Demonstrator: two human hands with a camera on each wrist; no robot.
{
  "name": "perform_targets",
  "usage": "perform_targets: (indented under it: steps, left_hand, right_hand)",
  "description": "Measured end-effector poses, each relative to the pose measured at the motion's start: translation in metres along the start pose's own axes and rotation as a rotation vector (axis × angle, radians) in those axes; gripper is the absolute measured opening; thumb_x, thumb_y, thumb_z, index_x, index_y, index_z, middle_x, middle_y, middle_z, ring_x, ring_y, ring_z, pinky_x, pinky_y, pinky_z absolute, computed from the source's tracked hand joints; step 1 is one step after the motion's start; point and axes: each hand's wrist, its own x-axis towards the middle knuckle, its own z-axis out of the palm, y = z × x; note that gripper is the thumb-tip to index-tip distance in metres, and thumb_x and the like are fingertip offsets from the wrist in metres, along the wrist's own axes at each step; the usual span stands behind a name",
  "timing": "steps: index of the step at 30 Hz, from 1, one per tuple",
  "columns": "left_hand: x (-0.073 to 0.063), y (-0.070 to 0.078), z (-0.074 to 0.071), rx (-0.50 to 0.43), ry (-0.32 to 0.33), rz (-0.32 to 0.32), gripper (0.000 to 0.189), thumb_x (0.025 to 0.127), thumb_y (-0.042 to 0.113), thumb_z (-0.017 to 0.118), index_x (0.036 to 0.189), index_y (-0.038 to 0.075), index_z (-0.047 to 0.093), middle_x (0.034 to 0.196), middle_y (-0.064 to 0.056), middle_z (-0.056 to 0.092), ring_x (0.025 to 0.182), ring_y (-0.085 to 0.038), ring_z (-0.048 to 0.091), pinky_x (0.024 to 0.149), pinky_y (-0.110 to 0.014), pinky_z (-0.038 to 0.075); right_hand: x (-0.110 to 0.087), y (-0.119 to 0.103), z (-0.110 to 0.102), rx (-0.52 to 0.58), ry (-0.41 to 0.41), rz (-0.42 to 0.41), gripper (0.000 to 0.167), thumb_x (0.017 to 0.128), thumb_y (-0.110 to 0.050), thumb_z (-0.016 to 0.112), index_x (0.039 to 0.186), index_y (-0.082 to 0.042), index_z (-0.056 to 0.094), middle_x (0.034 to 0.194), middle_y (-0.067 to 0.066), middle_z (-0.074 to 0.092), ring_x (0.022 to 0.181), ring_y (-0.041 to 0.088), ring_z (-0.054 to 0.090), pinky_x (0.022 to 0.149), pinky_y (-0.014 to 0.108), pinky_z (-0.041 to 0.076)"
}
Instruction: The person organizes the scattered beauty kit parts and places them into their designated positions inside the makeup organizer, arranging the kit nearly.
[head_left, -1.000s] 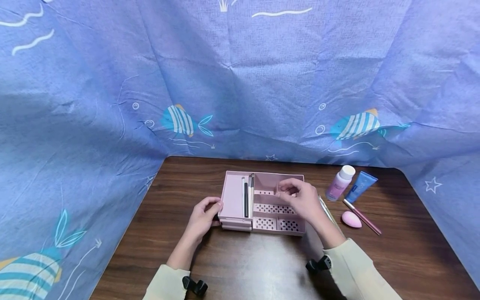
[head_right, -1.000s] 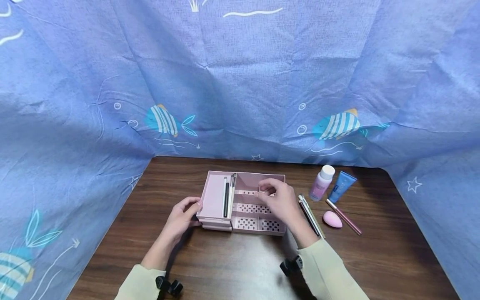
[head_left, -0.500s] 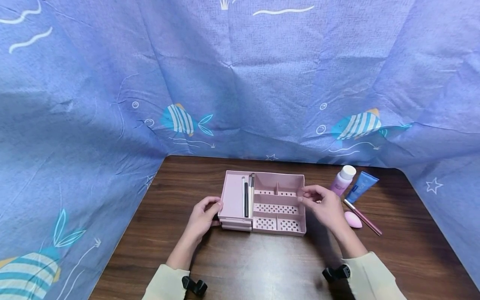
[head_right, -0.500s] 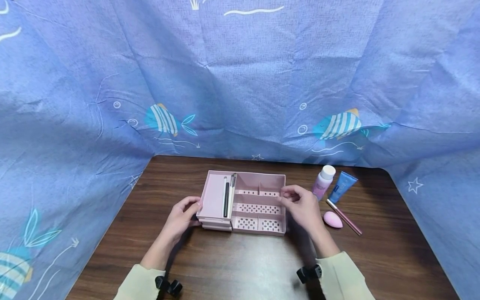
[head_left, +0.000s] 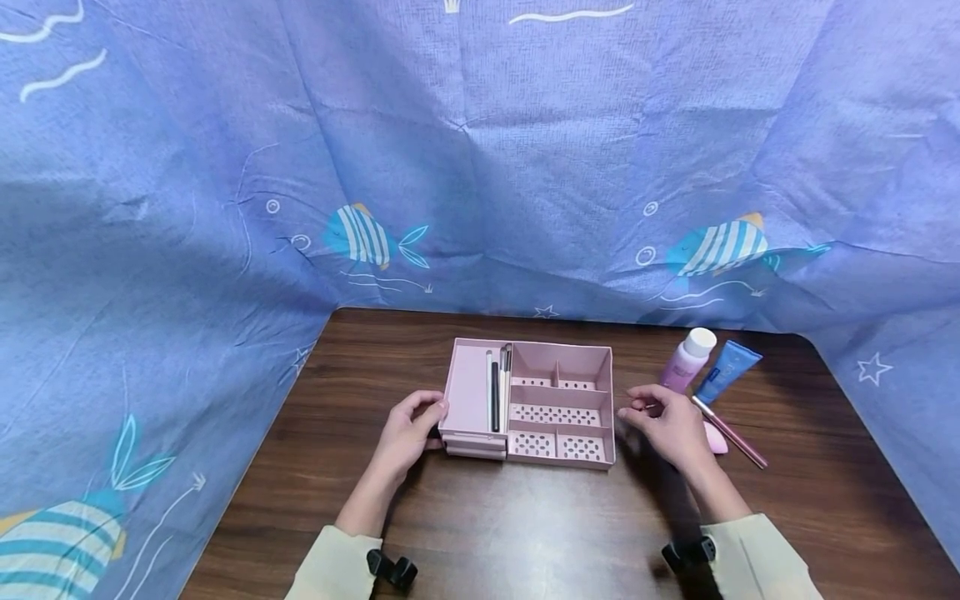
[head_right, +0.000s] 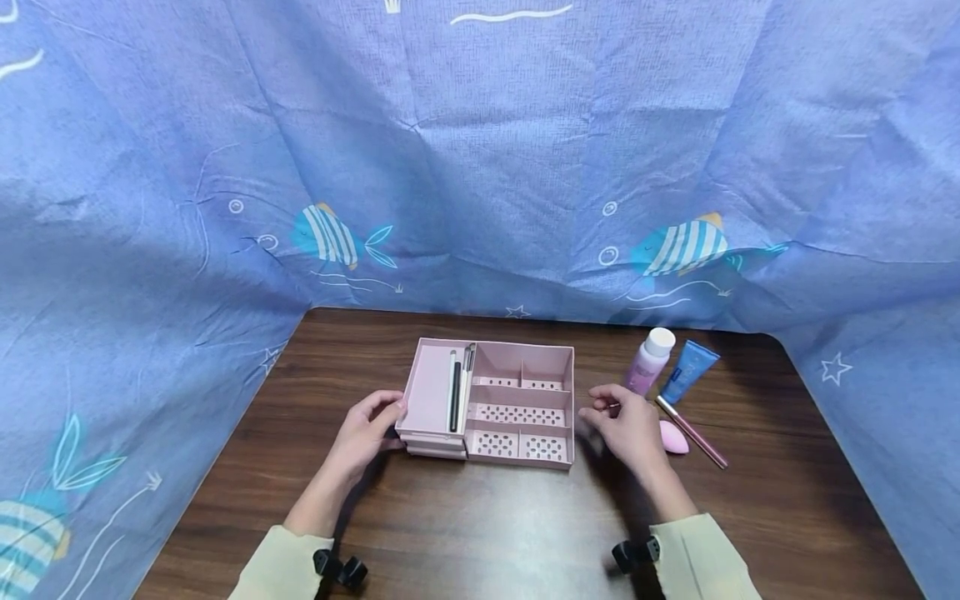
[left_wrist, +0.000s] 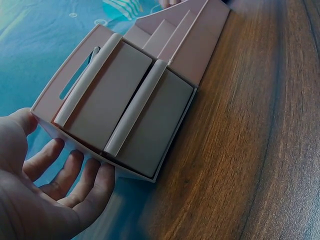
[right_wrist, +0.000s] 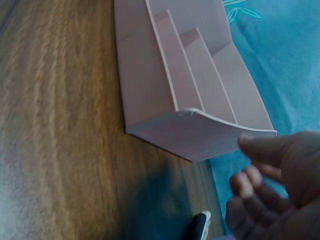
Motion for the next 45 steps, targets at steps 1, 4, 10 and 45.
perform_targets:
  steps: [1,4,10,45]
  left_hand:
    - [0.000,0.000,0.000,0.000,0.001,-0.001,0.028,0.098,0.016,0.068,0.122,0.001,0.066,0.103,-0.008,0.067,0.086,-0.015,0.064,0.066,-0.039,0.063]
    - [0.001,-0.001,0.000,-0.001,0.001,-0.003,0.028,0.099,0.016,0.068,0.122,0.001,0.067,0.102,-0.008,0.067,0.086,-0.015,0.064,0.066,-0.039,0.063]
    - [0.003,-0.001,-0.001,-0.007,0.001,0.005,0.027,0.099,0.015,0.067,0.122,0.001,0.066,0.103,-0.009,0.066,0.086,-0.016,0.065,0.066,-0.039,0.064]
    - [0.002,-0.001,0.000,0.000,0.000,-0.008,0.027,0.098,0.018,0.068,0.121,0.003,0.068,0.101,-0.008,0.066,0.086,-0.015,0.064,0.066,-0.040,0.063]
  right_hand:
    - [-0.001,0.001,0.000,-0.016,-0.003,0.010,0.029,0.083,-0.015,0.086,0.106,-0.003,0.075,0.088,0.009,0.074,0.075,0.013,0.067,0.066,0.021,0.052]
    - [-0.002,0.005,-0.001,-0.060,-0.005,0.038,0.027,0.083,-0.015,0.086,0.104,-0.003,0.075,0.087,0.010,0.075,0.076,0.017,0.069,0.068,0.029,0.052]
    - [-0.004,0.011,-0.001,-0.140,-0.015,0.050,0.028,0.082,-0.020,0.085,0.103,-0.004,0.075,0.085,0.011,0.075,0.076,0.023,0.069,0.066,0.036,0.050]
    - [-0.006,0.021,0.005,-0.284,-0.116,0.102,0.029,0.085,-0.015,0.076,0.113,-0.006,0.077,0.111,0.023,0.073,0.099,0.050,0.067,0.072,0.059,0.052]
